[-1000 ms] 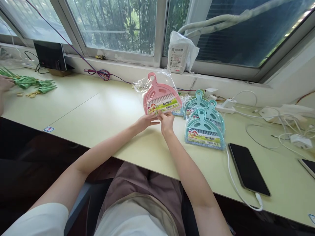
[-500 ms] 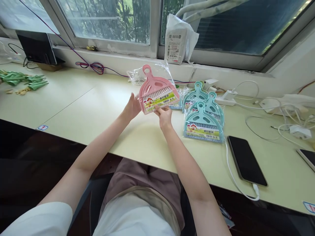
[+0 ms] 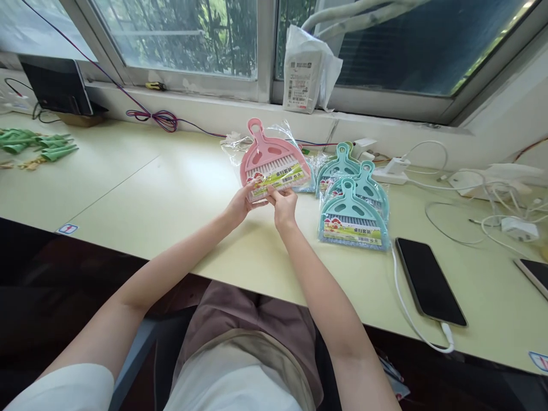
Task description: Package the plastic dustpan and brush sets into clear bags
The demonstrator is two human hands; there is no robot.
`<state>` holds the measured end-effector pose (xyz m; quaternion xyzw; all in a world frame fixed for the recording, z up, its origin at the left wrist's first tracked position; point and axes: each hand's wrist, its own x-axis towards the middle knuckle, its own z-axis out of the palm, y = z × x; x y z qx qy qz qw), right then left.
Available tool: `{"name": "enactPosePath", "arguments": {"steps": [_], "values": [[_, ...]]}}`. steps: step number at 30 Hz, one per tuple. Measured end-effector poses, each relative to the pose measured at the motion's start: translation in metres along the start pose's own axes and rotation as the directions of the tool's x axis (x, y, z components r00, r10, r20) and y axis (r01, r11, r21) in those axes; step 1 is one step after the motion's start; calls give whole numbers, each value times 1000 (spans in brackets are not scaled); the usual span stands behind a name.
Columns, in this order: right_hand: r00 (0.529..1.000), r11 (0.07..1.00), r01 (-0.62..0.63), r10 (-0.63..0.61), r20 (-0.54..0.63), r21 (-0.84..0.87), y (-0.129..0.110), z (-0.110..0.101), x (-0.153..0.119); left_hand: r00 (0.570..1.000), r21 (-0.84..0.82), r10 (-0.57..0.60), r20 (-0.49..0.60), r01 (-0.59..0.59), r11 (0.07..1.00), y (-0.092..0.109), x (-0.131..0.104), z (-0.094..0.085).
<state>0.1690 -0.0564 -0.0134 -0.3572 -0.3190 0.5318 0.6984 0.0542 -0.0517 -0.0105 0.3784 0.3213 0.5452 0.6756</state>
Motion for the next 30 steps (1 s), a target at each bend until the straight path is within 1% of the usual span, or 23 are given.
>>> {"name": "enactPosePath", "arguments": {"steps": [6,9,11,13,14,15,16,18,19,21,22,24,25,27,28,30], "values": [[1000,1000,8,-7,-27,30,-1,4,-4,995,127,37,92,-48,991,0,-2,-6],[999,997,13,-9,-45,74,-3,3,-3,986,186,-13,166,-18,982,-4,-4,-9],[997,995,-2,9,-72,100,-5,1,0,960,278,-106,260,30,960,-6,-5,-9],[995,994,-12,22,-93,110,-8,-3,4,909,349,-200,366,66,935,-7,-5,-9],[995,994,-10,20,-95,112,-10,-4,6,891,360,-222,397,71,930,-6,-4,-10],[996,993,-4,14,-87,114,-11,-6,8,889,356,-220,401,70,932,-5,-2,-10],[997,993,3,6,-71,117,-11,-7,8,905,337,-190,380,56,940,-3,0,-10],[999,993,3,1,-36,114,-11,-7,8,954,257,-66,292,-12,966,3,5,-11],[1000,994,-8,10,-17,107,-9,-6,7,966,196,0,257,-53,979,8,7,-12],[999,996,-47,46,21,78,-4,-2,3,969,50,107,223,-121,991,17,10,-14],[997,996,-69,66,38,59,-2,0,0,968,-15,137,210,-136,991,20,11,-16],[992,995,-101,99,72,21,4,4,-5,976,-92,154,155,-141,986,25,10,-18],[991,994,-106,105,85,3,6,6,-7,983,-108,148,107,-137,985,25,10,-19],[992,995,-94,96,87,-19,8,7,-10,994,-114,108,7,-107,988,20,8,-19],[994,997,-80,81,76,-21,8,6,-10,996,-114,88,-22,-90,989,16,7,-18],[998,999,-45,46,52,-12,7,4,-8,998,-114,60,-23,-62,992,8,3,-14]]}}
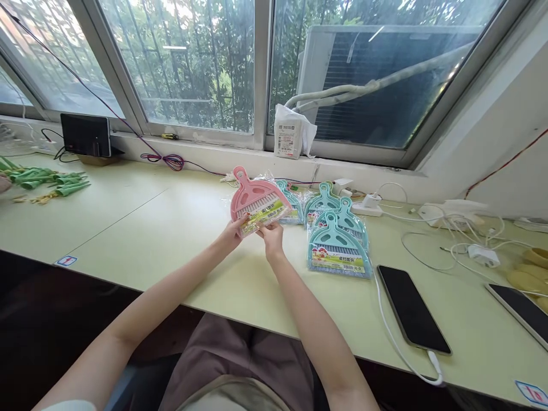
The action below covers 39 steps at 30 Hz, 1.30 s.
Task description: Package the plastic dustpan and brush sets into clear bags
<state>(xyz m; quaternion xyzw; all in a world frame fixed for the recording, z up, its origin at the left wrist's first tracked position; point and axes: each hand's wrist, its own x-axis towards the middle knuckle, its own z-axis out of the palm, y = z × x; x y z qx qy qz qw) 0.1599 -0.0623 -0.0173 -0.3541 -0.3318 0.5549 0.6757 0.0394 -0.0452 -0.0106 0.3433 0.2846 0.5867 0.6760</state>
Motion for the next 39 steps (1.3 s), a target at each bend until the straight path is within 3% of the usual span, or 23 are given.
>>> {"name": "enactPosePath", "arguments": {"steps": [4,7,13,15,19,27,33,39], "values": [[999,999,30,-29,-38,21,-6,-5,6,987,47,-67,148,60,997,-11,-10,7],[999,999,29,-27,-47,42,-9,-6,9,972,104,-123,199,104,989,-11,-11,9],[999,994,14,-10,-46,105,-1,-3,12,972,33,31,234,-40,999,9,1,8],[999,996,-17,20,-34,84,5,-2,13,979,38,73,189,-81,996,13,4,5],[998,997,-62,62,6,42,12,0,12,998,46,39,43,-41,998,8,2,-2],[993,992,-105,108,-56,67,19,-6,21,999,82,15,32,-17,996,-3,1,-6],[996,996,-65,67,-52,56,21,-8,23,1000,172,12,-23,-8,985,-2,10,-12],[987,987,-145,149,-54,71,21,-7,23,1000,211,2,-22,3,978,-4,16,-18]]}}
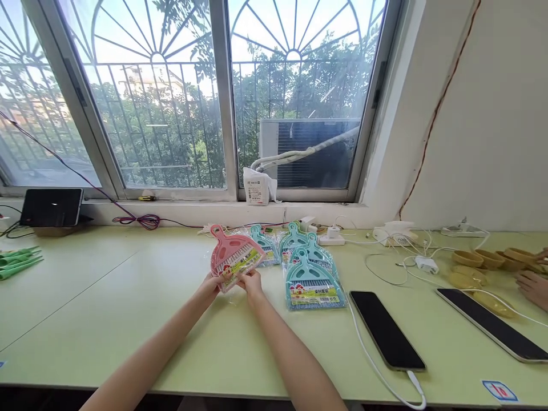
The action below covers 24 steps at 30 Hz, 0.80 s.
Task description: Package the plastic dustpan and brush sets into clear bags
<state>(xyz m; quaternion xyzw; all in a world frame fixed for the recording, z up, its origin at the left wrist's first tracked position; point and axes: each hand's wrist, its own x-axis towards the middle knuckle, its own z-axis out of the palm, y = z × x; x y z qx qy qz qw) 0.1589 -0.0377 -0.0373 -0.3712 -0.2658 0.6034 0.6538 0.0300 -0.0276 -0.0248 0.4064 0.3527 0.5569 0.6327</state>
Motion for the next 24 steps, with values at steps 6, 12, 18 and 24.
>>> {"name": "enactPosePath", "arguments": {"steps": [6,12,18,24], "values": [[997,997,-75,75,0,0,-5,3,2,1000,16,16,18,-17,1000,3,1,-3],[996,999,-31,27,-86,-38,-5,3,-1,994,10,-40,98,39,999,1,0,-3],[979,965,86,-128,-161,-248,-8,6,-10,990,66,-81,115,74,995,-1,1,-5],[997,952,-10,-12,-71,-307,-18,11,-14,993,167,-10,117,-9,986,25,0,-14]]}}
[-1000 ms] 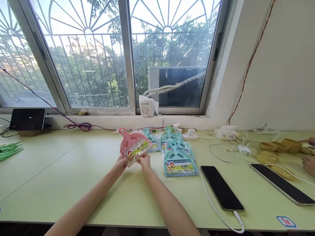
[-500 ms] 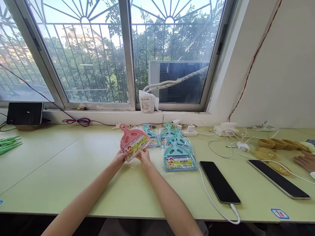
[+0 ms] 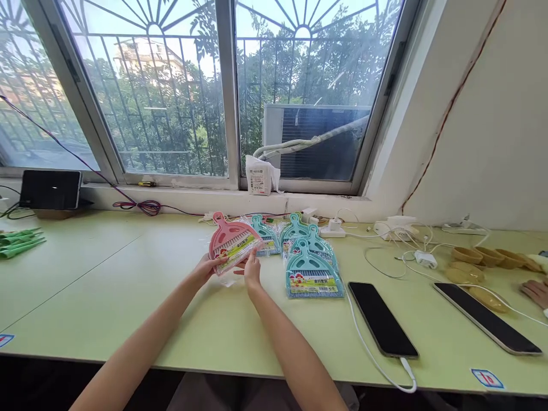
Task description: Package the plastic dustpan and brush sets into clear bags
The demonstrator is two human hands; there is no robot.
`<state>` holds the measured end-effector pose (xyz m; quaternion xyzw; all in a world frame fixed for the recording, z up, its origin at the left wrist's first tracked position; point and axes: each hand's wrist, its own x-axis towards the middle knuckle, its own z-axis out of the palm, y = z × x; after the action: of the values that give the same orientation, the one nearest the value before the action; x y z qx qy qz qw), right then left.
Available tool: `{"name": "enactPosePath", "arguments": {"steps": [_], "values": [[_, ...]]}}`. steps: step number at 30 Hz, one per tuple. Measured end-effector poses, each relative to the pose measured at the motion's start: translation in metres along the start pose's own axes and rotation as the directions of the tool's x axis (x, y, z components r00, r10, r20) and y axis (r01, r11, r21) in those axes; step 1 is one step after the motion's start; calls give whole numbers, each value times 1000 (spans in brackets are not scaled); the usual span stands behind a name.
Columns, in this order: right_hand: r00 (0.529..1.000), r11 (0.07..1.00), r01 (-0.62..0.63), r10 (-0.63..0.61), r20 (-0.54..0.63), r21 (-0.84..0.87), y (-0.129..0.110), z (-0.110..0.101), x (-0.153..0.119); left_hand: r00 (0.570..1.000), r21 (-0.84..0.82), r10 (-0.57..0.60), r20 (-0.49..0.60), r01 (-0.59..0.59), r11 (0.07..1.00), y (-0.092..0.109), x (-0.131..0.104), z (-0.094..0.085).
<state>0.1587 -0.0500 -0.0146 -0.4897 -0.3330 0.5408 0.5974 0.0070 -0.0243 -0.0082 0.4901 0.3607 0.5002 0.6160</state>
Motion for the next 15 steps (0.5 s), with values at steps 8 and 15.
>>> {"name": "enactPosePath", "arguments": {"steps": [8,15], "values": [[606,340,625,-779,162,-703,-9,-37,10,992,17,-12,-123,14,1000,23,6,-56],[382,-39,789,-751,539,-613,-5,-32,10,999,98,-52,15,50,994,38,-9,-82]]}}
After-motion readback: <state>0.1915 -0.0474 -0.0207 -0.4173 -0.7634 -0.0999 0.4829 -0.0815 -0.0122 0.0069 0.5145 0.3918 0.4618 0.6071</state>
